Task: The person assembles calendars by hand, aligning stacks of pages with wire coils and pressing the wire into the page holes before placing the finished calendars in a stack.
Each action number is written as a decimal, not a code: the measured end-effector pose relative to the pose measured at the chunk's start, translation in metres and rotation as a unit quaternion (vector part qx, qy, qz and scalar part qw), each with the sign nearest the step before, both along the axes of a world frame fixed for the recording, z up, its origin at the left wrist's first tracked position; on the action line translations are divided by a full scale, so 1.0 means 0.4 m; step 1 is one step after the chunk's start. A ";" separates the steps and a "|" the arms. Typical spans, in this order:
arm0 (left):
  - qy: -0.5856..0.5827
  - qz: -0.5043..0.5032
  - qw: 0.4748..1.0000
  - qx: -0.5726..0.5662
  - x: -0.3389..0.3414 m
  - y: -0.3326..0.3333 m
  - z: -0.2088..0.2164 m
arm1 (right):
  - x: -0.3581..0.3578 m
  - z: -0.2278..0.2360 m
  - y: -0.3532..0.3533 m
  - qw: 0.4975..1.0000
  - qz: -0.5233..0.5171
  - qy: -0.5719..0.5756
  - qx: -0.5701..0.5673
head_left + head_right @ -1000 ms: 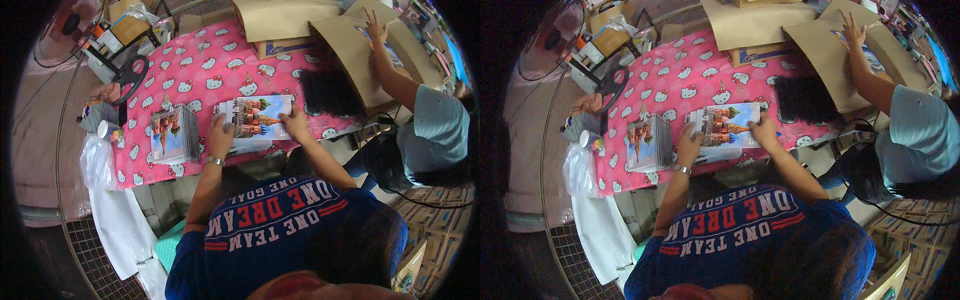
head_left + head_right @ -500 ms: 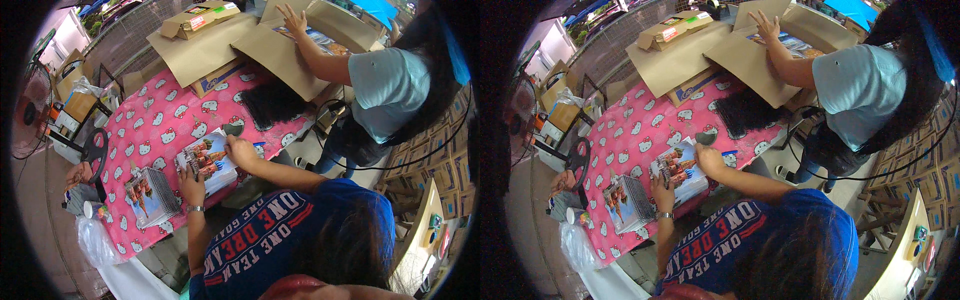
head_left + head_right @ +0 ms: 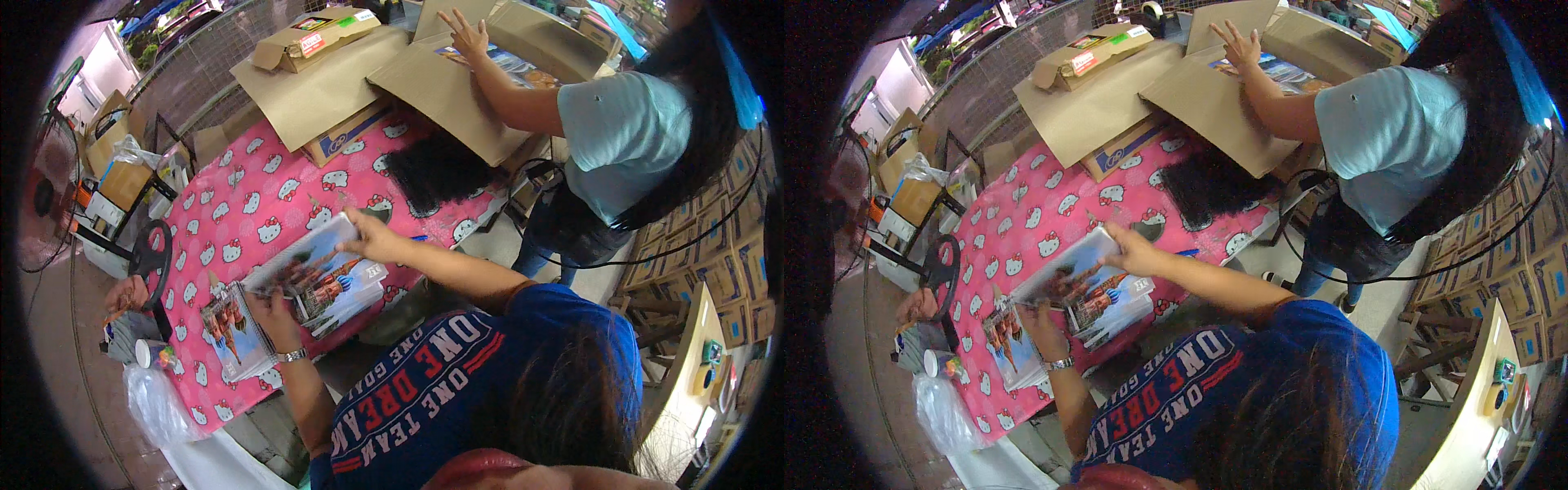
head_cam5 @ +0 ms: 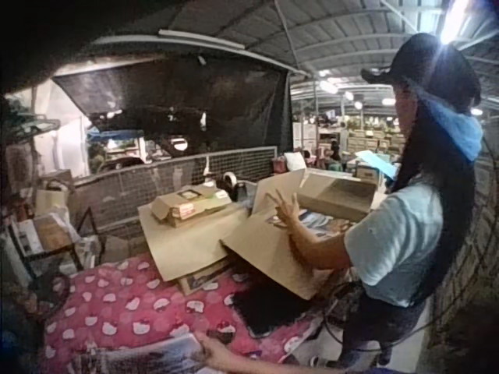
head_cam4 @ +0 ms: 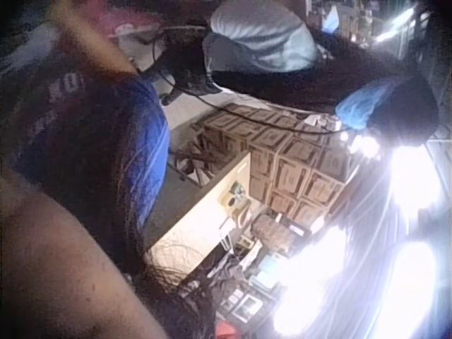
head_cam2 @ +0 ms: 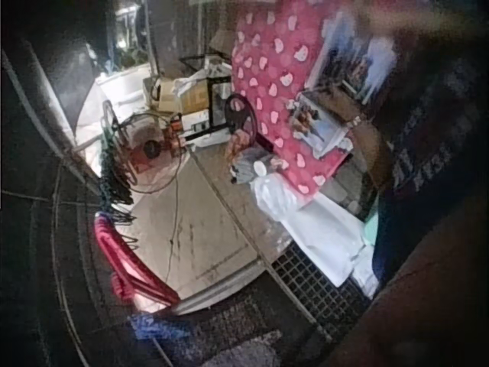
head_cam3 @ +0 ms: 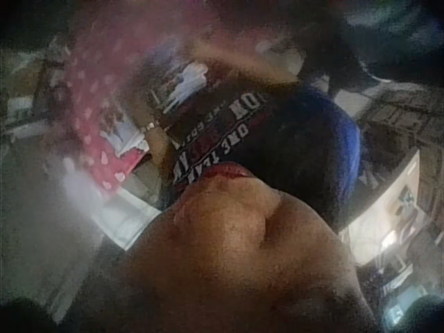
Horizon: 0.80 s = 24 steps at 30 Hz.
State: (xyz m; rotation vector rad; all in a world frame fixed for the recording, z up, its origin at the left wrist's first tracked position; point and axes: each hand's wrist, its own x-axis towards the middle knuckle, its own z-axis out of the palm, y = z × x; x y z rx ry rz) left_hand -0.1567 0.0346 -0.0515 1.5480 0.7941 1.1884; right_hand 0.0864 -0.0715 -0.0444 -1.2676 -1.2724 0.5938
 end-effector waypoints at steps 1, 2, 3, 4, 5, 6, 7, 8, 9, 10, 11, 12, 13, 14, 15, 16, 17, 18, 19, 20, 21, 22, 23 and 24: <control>0.053 0.031 0.998 0.027 0.011 0.001 -0.037 | -0.014 -0.043 0.017 0.994 0.049 0.100 0.010; 0.106 0.068 0.991 0.055 0.014 0.003 -0.073 | -0.027 -0.066 0.016 0.990 0.051 0.132 -0.001; 0.118 0.116 0.986 -0.010 0.028 -0.022 -0.092 | -0.037 -0.078 0.013 0.985 0.053 0.164 -0.011; 0.086 0.103 0.991 -0.020 0.022 -0.028 -0.098 | -0.045 -0.090 0.013 0.979 0.055 0.195 -0.021; 0.054 0.087 0.994 -0.036 0.013 -0.043 -0.106 | -0.055 -0.100 0.008 0.976 0.069 0.205 -0.014; 0.022 0.070 0.996 -0.051 0.011 -0.048 -0.112 | -0.054 -0.106 0.016 0.979 0.069 0.192 -0.009; -0.031 0.034 0.995 -0.091 0.006 -0.036 -0.111 | -0.054 -0.112 0.029 0.981 0.068 0.180 -0.004; -0.035 0.045 0.994 -0.090 0.005 -0.043 -0.104 | -0.057 -0.109 0.033 0.983 0.071 0.166 -0.001; -0.039 0.057 0.994 -0.089 0.006 -0.051 -0.096 | -0.055 -0.104 0.026 0.991 0.061 0.121 -0.010; -0.042 0.068 0.993 -0.087 0.007 -0.060 -0.095 | -0.060 -0.108 0.017 0.988 0.063 0.138 -0.027; -0.006 0.142 0.989 -0.043 0.026 -0.065 -0.101 | -0.062 -0.116 0.014 0.986 0.063 0.153 -0.037; -0.009 0.116 0.992 -0.058 0.025 -0.067 -0.100 | -0.064 -0.123 0.014 0.983 0.062 0.168 -0.048; -0.012 0.090 0.993 -0.072 0.019 -0.068 -0.096 | -0.064 -0.130 0.019 0.981 0.065 0.176 -0.043; -0.014 0.067 0.994 -0.089 0.016 -0.075 -0.087 | -0.066 -0.140 0.021 0.979 0.068 0.186 -0.043; -0.023 0.055 0.995 -0.086 0.015 -0.070 -0.074 | -0.065 -0.151 0.023 0.977 0.072 0.195 -0.042; -0.004 0.125 0.992 -0.010 0.027 -0.075 -0.067 | -0.062 -0.162 0.023 0.980 0.071 0.183 -0.042; 0.014 0.197 0.978 0.066 0.056 -0.091 -0.034 | -0.065 -0.163 0.027 0.982 0.073 0.169 -0.043; 0.031 0.265 0.953 0.141 0.085 -0.105 -0.001 | -0.064 -0.161 0.028 0.984 0.073 0.155 -0.042; 0.066 0.262 0.937 0.223 0.104 -0.112 0.026 | -0.063 -0.157 0.027 0.984 0.067 0.162 -0.042; 0.100 0.262 0.911 0.303 0.116 -0.119 0.050 | -0.067 -0.153 0.026 0.983 0.066 0.168 -0.042; 0.135 0.260 0.878 0.379 0.128 -0.128 0.068 | -0.070 -0.152 0.024 0.982 0.065 0.174 -0.044; 0.198 0.194 0.871 0.406 0.145 -0.135 0.084 | -0.070 -0.152 0.025 0.986 0.060 0.148 -0.036; 0.258 0.123 0.856 0.430 0.163 -0.143 0.099 | -0.070 -0.153 0.023 0.991 0.052 0.124 -0.028; 0.317 0.051 0.834 0.449 0.177 -0.146 0.106 | -0.069 -0.155 0.022 0.994 0.045 0.100 -0.020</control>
